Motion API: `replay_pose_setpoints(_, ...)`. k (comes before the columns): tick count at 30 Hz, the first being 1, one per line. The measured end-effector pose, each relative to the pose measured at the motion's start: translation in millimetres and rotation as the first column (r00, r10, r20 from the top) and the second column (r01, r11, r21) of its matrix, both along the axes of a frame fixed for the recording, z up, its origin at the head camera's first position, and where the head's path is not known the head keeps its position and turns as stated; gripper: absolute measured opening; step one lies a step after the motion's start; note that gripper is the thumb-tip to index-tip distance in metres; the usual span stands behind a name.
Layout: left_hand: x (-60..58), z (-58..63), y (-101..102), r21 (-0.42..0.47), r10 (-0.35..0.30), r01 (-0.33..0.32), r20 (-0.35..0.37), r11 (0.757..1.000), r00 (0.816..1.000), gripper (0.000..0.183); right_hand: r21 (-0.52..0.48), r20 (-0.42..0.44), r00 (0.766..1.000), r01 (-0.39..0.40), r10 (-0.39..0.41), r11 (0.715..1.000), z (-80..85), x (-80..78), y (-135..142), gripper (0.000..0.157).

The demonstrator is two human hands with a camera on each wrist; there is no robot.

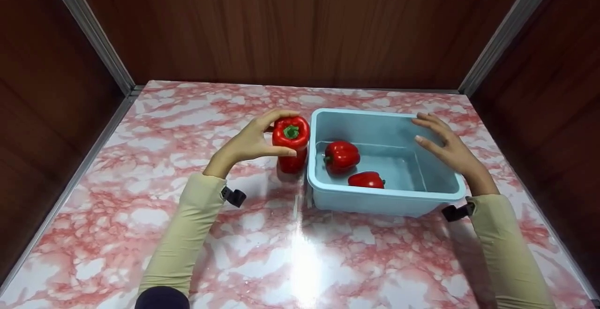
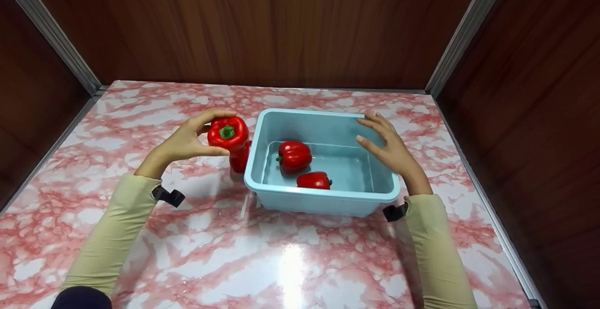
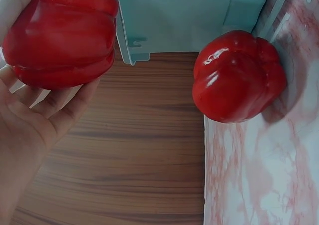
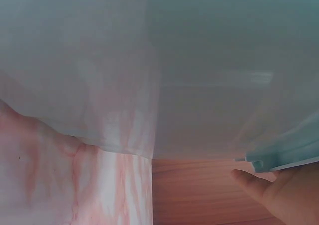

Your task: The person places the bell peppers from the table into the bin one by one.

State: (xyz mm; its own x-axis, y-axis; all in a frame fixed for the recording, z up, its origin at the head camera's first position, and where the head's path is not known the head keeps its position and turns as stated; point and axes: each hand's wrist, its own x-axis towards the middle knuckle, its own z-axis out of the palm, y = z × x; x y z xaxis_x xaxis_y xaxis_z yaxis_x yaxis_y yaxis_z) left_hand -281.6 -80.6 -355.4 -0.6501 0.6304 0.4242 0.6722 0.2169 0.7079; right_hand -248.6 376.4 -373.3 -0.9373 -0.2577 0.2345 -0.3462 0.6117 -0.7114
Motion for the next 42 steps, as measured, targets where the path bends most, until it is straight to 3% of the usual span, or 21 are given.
replay_pose_setpoints(11, -1.0, 2.9, 4.0, -0.005, -0.009, 0.009, -0.006, 1.0, 1.0, 0.072, -0.018, 0.007, 1.0, -0.018, 0.018, 1.0, 20.6, 16.9, -16.5, 0.048)
replay_pose_setpoints(21, -2.7, 6.9, 11.5, -0.016, -0.01, 0.01, 0.0, 1.0, 1.0, 0.072, -0.023, -0.011, 1.0, -0.016, 0.016, 1.0, -0.6, -0.8, 1.5, 0.047)
replay_pose_setpoints(29, -0.9, 8.1, 13.7, 0.0, 0.0, 0.0, 0.018, 1.0, 1.0, 0.073, -0.004, -0.004, 1.0, -0.005, 0.005, 1.0, -1.0, -1.0, 2.1, 0.047)
replay_pose_setpoints(37, 20.2, 34.4, 16.2, -0.012, -0.012, 0.012, 0.032, 1.0, 0.999, 0.069, -0.007, 0.003, 1.0, 0.004, -0.004, 1.0, -1.3, 0.4, 1.7, 0.047)
replay_pose_setpoints(42, 23.9, 40.3, 17.9, 0.013, -0.015, 0.015, 0.018, 1.0, 1.0, 0.069, -0.021, 0.003, 1.0, -0.008, 0.008, 1.0, 8.5, 7.9, -7.7, 0.048)
